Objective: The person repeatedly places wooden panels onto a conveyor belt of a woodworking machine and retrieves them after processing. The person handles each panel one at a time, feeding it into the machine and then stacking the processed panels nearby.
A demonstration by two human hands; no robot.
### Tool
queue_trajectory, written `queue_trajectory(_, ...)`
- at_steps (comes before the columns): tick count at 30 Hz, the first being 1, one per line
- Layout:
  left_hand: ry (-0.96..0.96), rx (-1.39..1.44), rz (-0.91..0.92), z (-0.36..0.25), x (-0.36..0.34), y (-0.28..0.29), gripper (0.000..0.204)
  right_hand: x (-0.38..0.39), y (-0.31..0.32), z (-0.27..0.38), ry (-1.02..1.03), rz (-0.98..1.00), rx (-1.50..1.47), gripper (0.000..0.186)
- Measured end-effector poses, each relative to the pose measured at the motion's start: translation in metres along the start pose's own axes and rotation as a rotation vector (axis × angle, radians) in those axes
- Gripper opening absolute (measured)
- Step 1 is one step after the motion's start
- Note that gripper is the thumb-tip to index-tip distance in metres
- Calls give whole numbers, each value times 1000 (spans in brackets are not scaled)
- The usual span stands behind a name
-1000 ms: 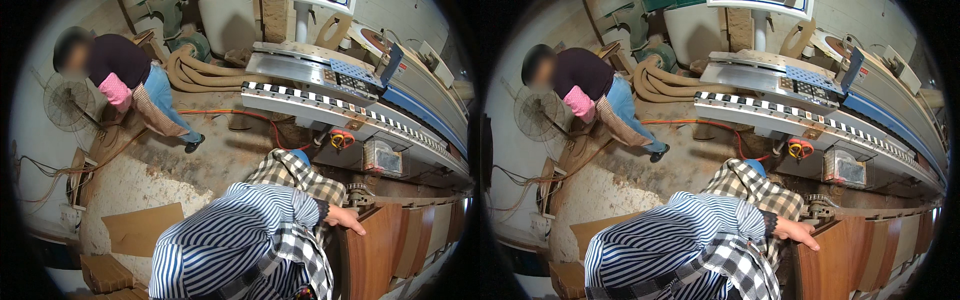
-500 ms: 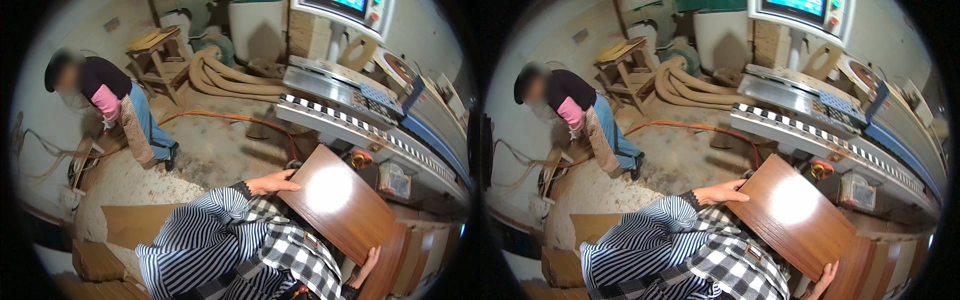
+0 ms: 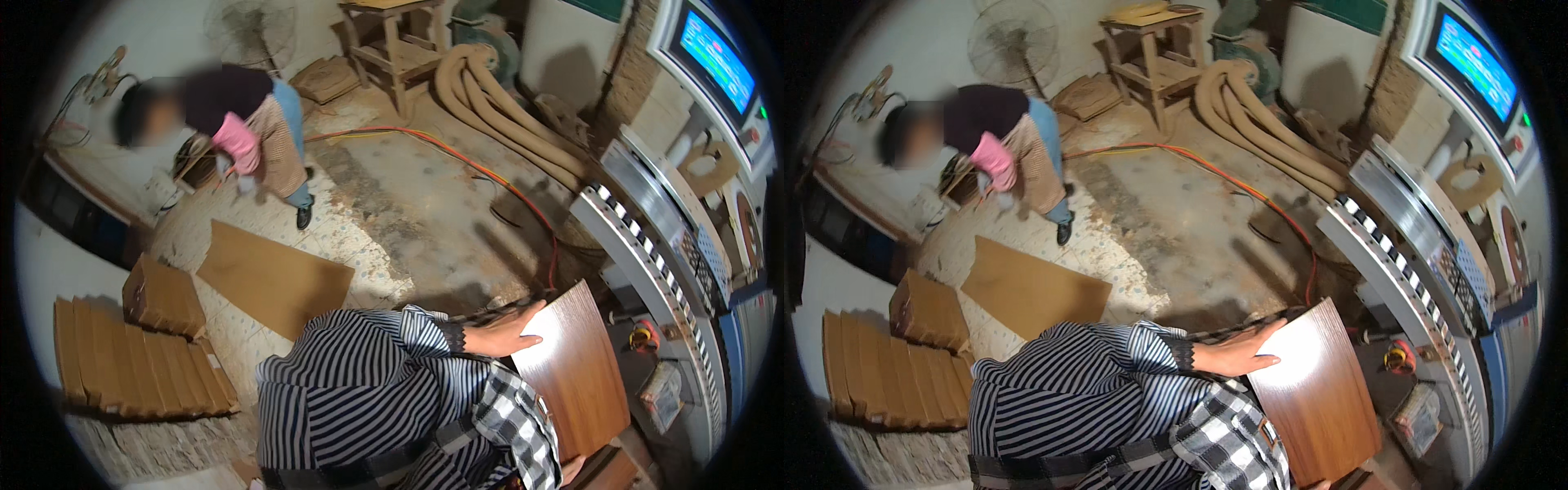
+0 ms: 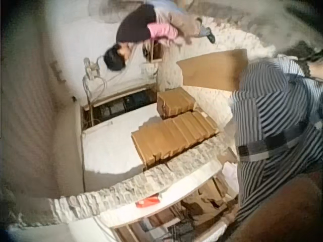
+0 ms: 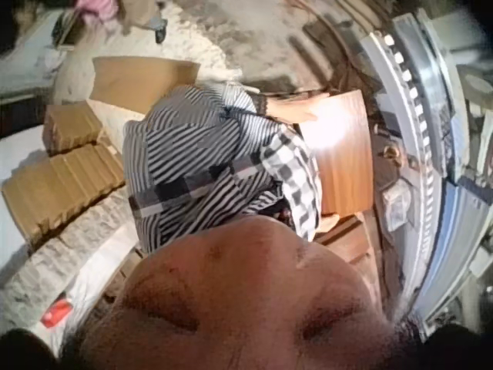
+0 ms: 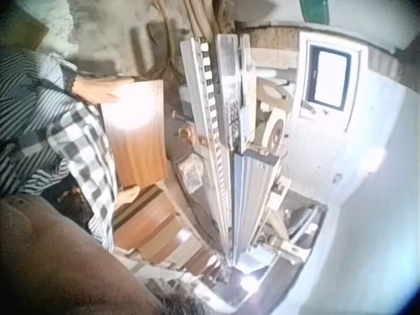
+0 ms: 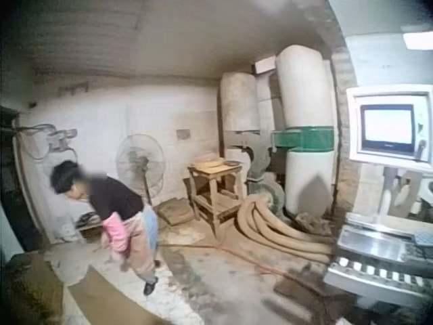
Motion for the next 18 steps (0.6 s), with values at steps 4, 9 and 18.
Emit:
queue_trajectory(4,0,-45,-13,-6,-2,6,78,7,13,-19,-46,-44,-65,52)
queue_trajectory(9,55,148,-68,-13,-4,10,69,-12,24,10,7,133,-355,49)
queue_trajectory(18,-380,165,-167,-120,-67,37,72,-100,-4,86,56,313,-1177,50)
Point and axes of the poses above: each hand's wrist, its own x-axis away from the middle knuckle, its own y-axis out of the back of the hand, z = x × y, the point moved 10 cm from there along -x, towards the middle knuckle, and after that the axes turned 4 degrees about x, right-handed, at the moved point
